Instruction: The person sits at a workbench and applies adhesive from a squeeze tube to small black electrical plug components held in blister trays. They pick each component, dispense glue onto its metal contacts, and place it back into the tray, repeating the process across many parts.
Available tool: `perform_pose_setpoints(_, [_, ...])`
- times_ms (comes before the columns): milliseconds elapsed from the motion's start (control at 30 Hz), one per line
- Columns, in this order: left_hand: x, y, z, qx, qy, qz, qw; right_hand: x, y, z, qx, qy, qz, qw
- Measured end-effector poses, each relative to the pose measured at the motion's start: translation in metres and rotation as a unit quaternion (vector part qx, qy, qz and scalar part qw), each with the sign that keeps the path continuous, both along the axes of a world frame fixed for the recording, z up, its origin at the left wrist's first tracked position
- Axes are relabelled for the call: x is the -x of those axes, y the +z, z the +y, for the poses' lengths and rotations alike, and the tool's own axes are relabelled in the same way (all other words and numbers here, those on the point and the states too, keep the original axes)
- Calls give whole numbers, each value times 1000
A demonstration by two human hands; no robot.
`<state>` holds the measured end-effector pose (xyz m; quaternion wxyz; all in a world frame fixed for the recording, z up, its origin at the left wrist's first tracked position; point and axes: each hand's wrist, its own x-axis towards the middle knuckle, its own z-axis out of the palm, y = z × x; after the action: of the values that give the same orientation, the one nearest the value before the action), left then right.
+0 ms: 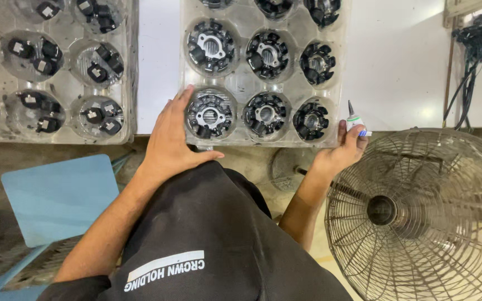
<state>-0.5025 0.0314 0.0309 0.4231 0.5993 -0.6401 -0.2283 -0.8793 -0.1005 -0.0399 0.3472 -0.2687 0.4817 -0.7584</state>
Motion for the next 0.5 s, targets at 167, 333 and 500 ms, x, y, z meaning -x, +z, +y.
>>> perform_pose_setpoints(167, [-4, -14, 1, 11, 8, -17, 1000, -12, -1, -4, -35, 55, -63, 996])
perform_pose_setpoints(333, [-5, -21, 1, 23, 70, 76, 994, -28, 15, 1, -9, 94, -24, 995])
perform_pose_setpoints(500, [2, -22, 2, 24, 91, 89, 992, -30, 18, -1, -12, 76, -5, 997])
